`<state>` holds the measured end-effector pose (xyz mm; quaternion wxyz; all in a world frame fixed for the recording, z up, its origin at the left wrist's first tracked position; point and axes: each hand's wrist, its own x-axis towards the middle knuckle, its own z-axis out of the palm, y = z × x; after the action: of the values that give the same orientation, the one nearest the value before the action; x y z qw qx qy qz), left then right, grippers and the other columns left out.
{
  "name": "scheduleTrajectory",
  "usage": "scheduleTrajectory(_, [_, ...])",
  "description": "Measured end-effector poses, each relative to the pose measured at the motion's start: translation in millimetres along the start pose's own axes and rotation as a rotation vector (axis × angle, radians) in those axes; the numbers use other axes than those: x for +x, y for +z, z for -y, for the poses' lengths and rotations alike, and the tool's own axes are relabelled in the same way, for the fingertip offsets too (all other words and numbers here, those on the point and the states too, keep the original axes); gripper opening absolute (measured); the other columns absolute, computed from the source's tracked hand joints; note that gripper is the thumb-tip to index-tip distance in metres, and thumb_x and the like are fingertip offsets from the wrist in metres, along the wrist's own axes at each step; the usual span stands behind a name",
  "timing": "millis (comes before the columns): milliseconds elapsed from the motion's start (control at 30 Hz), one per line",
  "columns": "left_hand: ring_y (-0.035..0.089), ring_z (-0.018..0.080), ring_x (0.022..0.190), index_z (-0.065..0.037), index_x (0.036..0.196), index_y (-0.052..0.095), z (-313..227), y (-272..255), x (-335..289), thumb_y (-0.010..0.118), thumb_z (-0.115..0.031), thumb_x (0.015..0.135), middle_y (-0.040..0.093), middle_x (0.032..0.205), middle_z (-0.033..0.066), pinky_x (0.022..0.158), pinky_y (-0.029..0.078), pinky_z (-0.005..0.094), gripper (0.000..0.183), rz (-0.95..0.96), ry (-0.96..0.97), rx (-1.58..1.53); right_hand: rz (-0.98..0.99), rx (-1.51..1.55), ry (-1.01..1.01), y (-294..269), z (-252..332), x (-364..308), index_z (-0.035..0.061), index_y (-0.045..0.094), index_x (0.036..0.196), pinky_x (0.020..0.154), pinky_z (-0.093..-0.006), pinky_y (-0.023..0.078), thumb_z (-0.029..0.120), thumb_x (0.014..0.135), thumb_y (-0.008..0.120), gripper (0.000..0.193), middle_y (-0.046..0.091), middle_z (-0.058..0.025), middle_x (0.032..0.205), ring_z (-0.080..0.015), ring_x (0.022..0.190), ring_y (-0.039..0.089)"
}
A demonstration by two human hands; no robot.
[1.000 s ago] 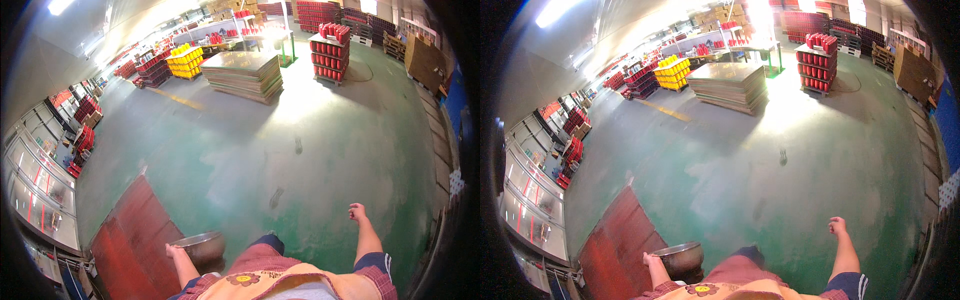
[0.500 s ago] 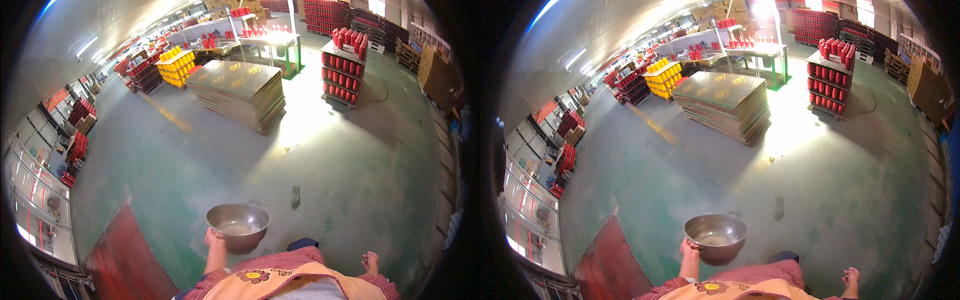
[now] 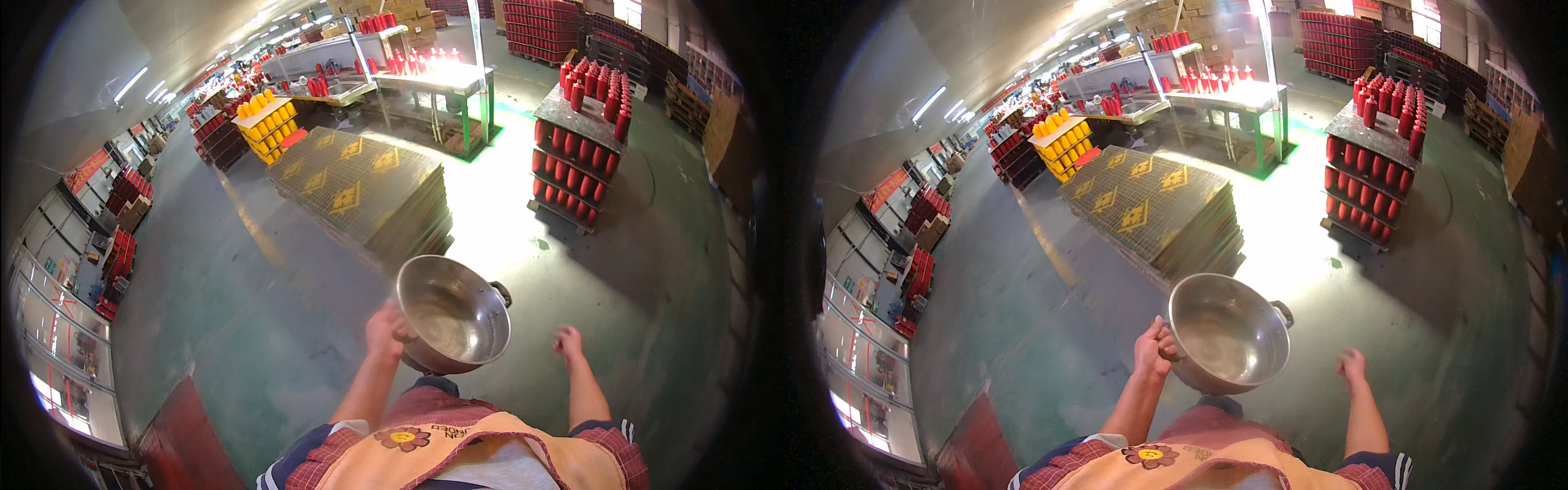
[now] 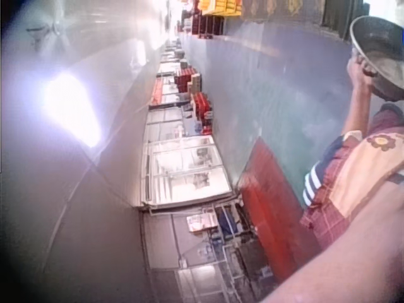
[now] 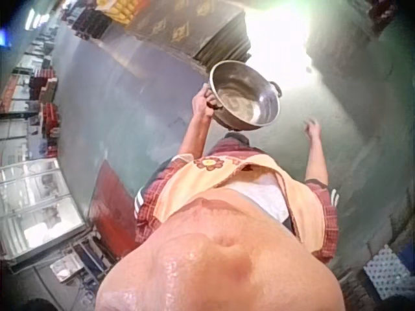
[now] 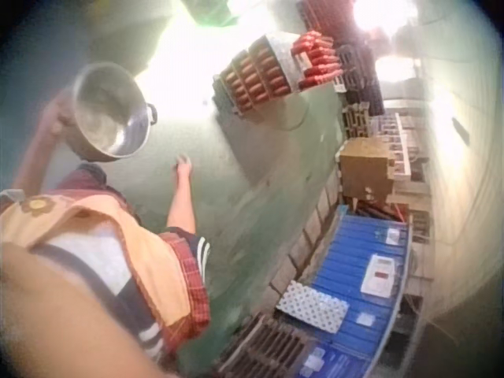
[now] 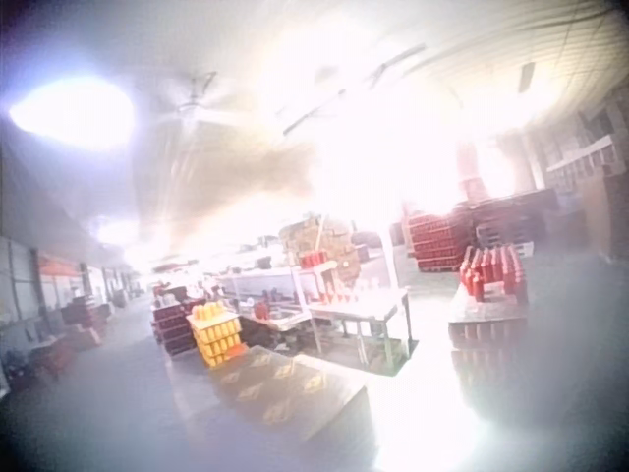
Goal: The person repeatedly picks up red metal cylinders, dips their open ends into a metal bowl containing a white substance, and places them upright onto a metal tray. The person also refills the bowl from a larger container during the process.
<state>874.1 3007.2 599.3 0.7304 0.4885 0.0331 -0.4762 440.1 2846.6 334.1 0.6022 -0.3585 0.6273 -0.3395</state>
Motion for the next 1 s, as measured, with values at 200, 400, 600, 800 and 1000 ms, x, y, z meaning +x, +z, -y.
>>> scheduleTrajectory(200, [0.032,0.0053,0.050,-0.015,0.081,0.049,21,156,194,0.059,-0.024,0.101,0.035,0.065,-0.0078,0.044,0.026,0.0222,0.025,0.179,-0.070,0.015,0.023,-0.111,-0.258,73,175,218,0.0063,0.064,0.118,0.058,-0.0299,0.052,0.004,0.082,0.066,0.036,0.067,-0.0069,0.091,-0.0130,0.064,0.057])
scheduleTrajectory(400, [0.038,0.0072,0.047,-0.014,0.081,0.049,28,332,373,0.063,-0.022,0.099,0.042,0.065,-0.0047,0.042,0.029,0.0247,0.025,0.138,-0.115,0.091,-0.301,-0.022,0.009,19,216,327,0.0095,0.066,0.112,0.056,-0.0270,0.052,0.003,0.083,0.062,0.030,0.062,-0.0012,0.097,-0.0120,0.081,0.061])
scheduleTrajectory(600, [0.038,0.0074,0.048,-0.013,0.078,0.047,28,495,534,0.063,-0.022,0.099,0.041,0.064,-0.0049,0.042,0.030,0.0248,0.028,0.062,-0.094,0.196,-0.553,0.150,-0.095,-61,273,433,0.0102,0.067,0.113,0.046,-0.0214,0.040,0.009,0.089,0.059,0.026,0.065,-0.0013,0.092,-0.0068,0.050,0.048])
scheduleTrajectory(800, [0.041,0.0069,0.052,-0.010,0.093,0.058,50,603,693,0.061,-0.018,0.098,0.047,0.067,-0.0048,0.044,0.033,0.0223,0.011,0.049,-0.062,0.180,-0.492,0.150,-0.467,-39,415,633,0.0070,0.069,0.113,0.058,-0.0181,0.042,0.002,0.096,0.054,0.023,0.068,0.0003,0.097,-0.0042,0.083,0.059])
scheduleTrajectory(1000, [0.041,0.0057,0.051,-0.011,0.091,0.058,42,698,801,0.063,-0.019,0.097,0.047,0.067,-0.0054,0.043,0.032,0.0218,0.011,-0.013,-0.023,0.103,-0.283,0.107,-0.607,62,596,759,0.0050,0.070,0.107,0.057,-0.0185,0.041,0.000,0.095,0.055,0.021,0.068,-0.0001,0.089,-0.0029,0.066,0.052])
